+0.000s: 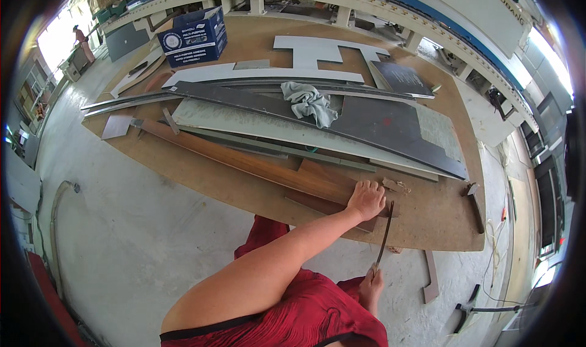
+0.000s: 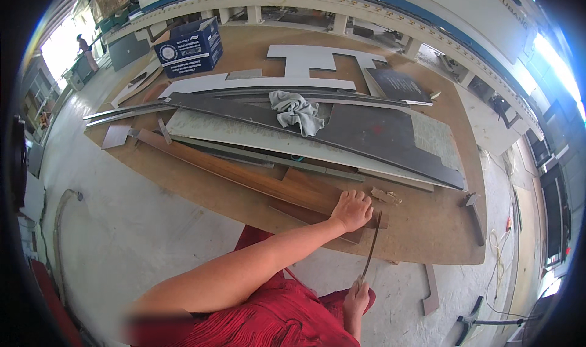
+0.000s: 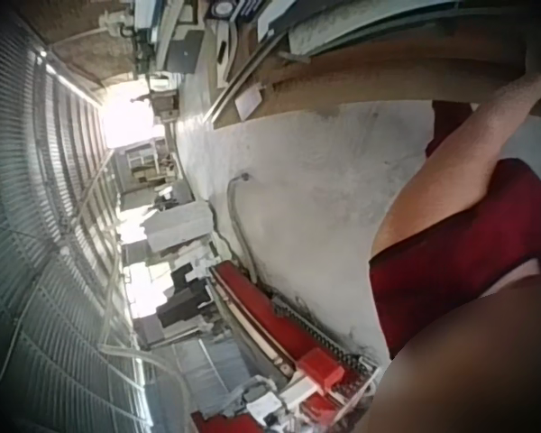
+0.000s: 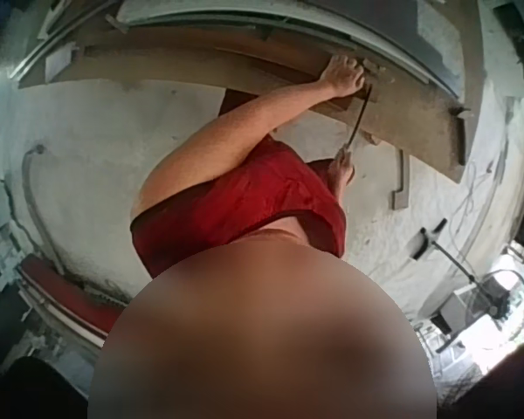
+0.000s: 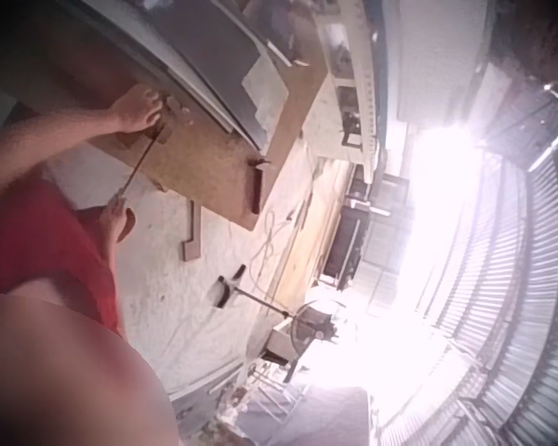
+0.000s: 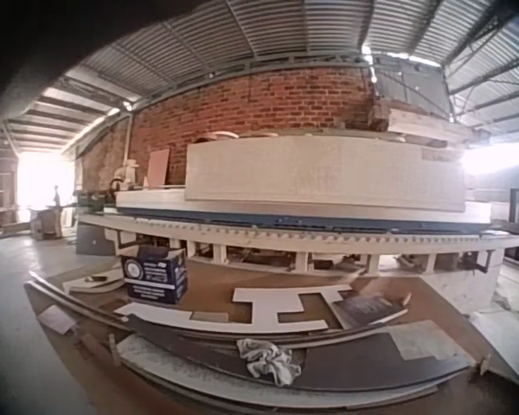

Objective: The person cuts a thin strip of wood on a workbench using a hand saw.

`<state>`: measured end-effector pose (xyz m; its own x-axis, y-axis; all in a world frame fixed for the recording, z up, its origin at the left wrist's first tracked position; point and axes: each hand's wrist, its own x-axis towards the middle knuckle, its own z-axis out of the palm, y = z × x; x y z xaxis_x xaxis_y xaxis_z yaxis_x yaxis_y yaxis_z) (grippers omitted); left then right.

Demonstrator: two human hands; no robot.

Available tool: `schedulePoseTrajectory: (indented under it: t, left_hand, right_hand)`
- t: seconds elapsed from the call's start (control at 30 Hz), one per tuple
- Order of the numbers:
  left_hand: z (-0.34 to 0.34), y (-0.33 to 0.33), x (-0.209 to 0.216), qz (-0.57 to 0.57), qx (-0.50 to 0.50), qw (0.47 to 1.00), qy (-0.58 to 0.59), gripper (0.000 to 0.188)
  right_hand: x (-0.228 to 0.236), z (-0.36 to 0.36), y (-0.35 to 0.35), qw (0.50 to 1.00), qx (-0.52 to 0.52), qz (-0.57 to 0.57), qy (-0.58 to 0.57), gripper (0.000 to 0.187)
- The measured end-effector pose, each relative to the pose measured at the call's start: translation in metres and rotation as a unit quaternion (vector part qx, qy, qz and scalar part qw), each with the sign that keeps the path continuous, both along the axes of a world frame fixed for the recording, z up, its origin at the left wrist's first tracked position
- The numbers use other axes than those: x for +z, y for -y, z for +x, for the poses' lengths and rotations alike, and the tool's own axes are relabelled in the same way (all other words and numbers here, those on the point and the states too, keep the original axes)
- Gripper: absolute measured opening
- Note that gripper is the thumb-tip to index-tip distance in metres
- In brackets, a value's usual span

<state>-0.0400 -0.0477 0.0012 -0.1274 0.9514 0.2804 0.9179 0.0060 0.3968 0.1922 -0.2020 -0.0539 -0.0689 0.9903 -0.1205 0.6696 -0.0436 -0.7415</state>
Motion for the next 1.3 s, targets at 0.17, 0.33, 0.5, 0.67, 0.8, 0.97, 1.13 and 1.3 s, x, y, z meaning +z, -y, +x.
schedulePoseTrajectory:
  t: [0.17,0.33,0.5,0.67,0.8,0.97,1.13,1.3]
  left_hand:
    - [-0.002,0.000,-0.005,0.005,0.012,1.000,-0.009,0.025]
    - [-0.007,-0.003,-0.005,0.004,0.018,1.000,-0.001,0.026]
    - [-0.003,-0.003,-0.003,0.019,0.014,1.000,-0.012,0.027]
    - [-0.006,0.004,-0.002,-0.005,0.012,1.000,-0.006,0.027]
    - [0.006,-0.001,-0.008,0.018,0.009,1.000,-0.023,0.024]
    - [0.000,-0.006,-0.006,0.037,0.012,0.999,-0.024,0.022]
    - [-0.008,-0.012,-0.011,0.046,0.018,0.998,-0.039,0.022]
    - [-0.004,-0.010,-0.011,0.041,0.022,0.998,-0.043,0.021]
  right_hand:
    - [0.010,-0.041,-0.081,0.999,-0.008,-0.052,-0.010,0.023]
    - [0.017,-0.035,-0.051,0.997,-0.016,-0.069,-0.015,0.023]
    - [-0.001,0.001,0.019,0.998,0.017,0.050,0.016,0.023]
    - [0.003,-0.014,-0.034,0.999,0.022,-0.032,-0.010,0.024]
    - [-0.008,-0.034,-0.089,0.999,0.009,0.029,-0.010,0.025]
    - [-0.001,-0.025,-0.042,0.998,-0.033,-0.054,-0.015,0.026]
    - [0.020,-0.015,0.017,0.999,-0.016,-0.029,0.024,0.023]
    - [0.023,-0.031,-0.031,0.998,-0.011,-0.061,-0.009,0.023]
